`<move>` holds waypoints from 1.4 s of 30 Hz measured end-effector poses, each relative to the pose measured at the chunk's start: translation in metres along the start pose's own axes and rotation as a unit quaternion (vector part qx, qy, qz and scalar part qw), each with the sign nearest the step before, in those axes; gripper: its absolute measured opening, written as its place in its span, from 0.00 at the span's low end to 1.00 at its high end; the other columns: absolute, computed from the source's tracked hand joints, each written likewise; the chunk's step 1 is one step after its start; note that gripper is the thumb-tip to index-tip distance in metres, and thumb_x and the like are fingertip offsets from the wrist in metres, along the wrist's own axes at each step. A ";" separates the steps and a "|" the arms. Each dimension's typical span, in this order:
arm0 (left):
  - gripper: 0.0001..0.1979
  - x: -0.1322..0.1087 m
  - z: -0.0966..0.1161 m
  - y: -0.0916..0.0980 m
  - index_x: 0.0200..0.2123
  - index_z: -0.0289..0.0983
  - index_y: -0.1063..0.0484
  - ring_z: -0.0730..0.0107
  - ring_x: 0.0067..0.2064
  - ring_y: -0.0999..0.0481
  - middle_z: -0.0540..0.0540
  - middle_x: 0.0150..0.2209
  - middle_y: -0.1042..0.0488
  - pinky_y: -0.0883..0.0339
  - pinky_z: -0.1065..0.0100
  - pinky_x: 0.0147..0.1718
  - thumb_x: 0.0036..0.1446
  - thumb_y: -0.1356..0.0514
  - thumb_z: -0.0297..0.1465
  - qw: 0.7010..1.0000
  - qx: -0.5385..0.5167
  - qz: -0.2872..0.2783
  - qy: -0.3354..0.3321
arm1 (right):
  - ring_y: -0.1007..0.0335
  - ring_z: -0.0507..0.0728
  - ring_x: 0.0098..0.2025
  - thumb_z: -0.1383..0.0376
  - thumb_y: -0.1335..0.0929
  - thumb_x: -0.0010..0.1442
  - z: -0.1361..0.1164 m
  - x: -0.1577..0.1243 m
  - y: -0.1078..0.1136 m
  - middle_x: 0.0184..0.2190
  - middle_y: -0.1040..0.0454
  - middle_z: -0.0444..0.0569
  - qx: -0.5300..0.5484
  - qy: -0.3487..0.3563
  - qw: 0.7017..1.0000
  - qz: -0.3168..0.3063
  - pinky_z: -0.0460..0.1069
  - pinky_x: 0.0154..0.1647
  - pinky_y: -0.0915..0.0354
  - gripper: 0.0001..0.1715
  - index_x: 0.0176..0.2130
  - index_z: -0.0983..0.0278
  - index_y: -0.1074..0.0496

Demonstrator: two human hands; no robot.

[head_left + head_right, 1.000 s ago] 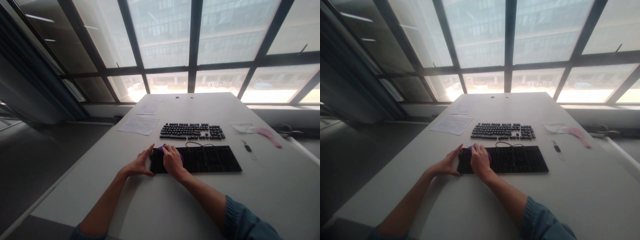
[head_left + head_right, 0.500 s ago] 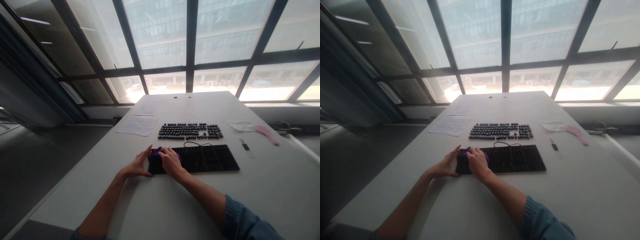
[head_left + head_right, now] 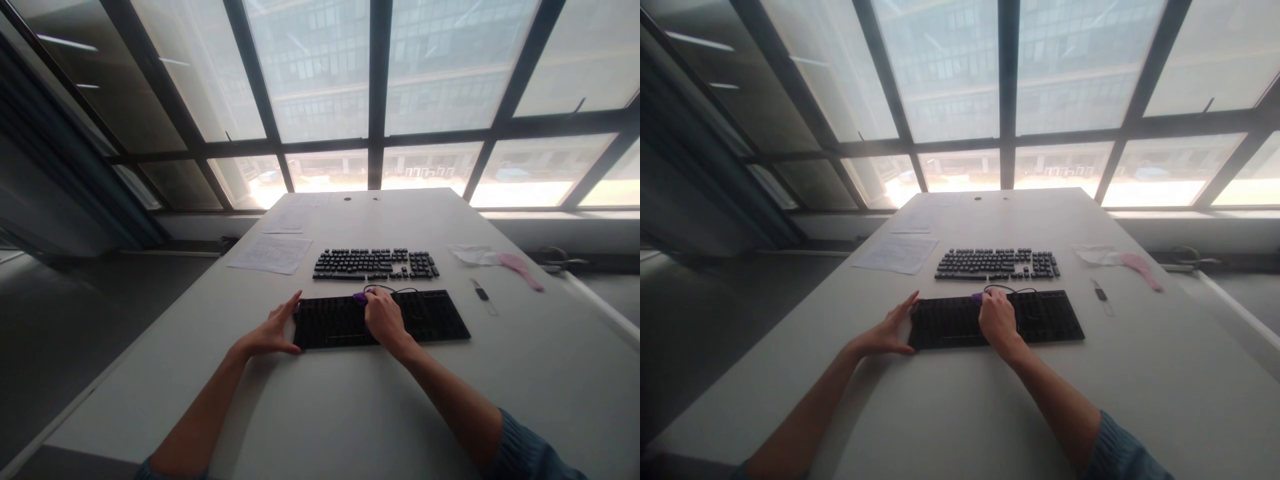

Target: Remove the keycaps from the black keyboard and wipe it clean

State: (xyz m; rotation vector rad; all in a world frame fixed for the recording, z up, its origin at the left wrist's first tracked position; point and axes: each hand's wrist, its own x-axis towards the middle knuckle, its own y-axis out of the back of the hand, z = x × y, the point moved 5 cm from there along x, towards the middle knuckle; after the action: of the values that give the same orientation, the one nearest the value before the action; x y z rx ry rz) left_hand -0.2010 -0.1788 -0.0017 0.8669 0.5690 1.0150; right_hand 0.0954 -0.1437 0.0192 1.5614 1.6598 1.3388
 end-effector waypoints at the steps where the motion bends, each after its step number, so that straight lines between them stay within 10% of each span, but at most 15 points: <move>1: 0.67 0.000 0.000 0.000 0.71 0.47 0.74 0.42 0.68 0.46 0.33 0.69 0.49 0.53 0.44 0.65 0.43 0.27 0.47 1.000 0.001 0.000 0.001 | 0.33 0.60 0.49 0.73 0.39 0.63 0.006 -0.001 0.002 0.45 0.26 0.56 0.000 -0.011 1.000 0.004 0.50 0.47 0.38 0.17 0.44 0.65 0.23; 9: 0.69 0.000 -0.002 0.000 0.71 0.48 0.73 0.41 0.68 0.47 0.35 0.69 0.49 0.54 0.43 0.65 0.41 0.26 0.45 1.000 -0.004 0.004 0.002 | 0.33 0.60 0.47 0.73 0.39 0.63 0.027 -0.002 0.012 0.43 0.27 0.54 0.011 -0.041 0.998 0.042 0.49 0.48 0.38 0.16 0.42 0.66 0.23; 22: 0.68 0.001 -0.002 0.000 0.71 0.48 0.73 0.39 0.69 0.49 0.34 0.69 0.50 0.56 0.40 0.65 0.42 0.26 0.45 1.000 0.000 0.005 -0.002 | 0.37 0.62 0.53 0.65 0.36 0.67 -0.047 -0.012 -0.014 0.53 0.30 0.53 -0.011 0.130 0.991 -0.023 0.55 0.52 0.39 0.16 0.52 0.57 0.26; 42: 0.66 0.001 0.001 0.002 0.71 0.50 0.72 0.40 0.68 0.45 0.35 0.69 0.50 0.53 0.42 0.65 0.43 0.27 0.46 1.000 -0.002 0.007 -0.003 | 0.30 0.56 0.39 0.69 0.38 0.66 0.118 -0.020 0.053 0.45 0.30 0.53 -0.083 -0.083 0.993 0.021 0.48 0.41 0.40 0.18 0.51 0.63 0.25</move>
State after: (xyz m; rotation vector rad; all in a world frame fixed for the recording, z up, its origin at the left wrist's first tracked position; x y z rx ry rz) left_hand -0.2008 -0.1778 0.0005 0.8705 0.5567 1.0258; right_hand 0.2259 -0.1329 0.0136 1.5721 1.3869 1.2938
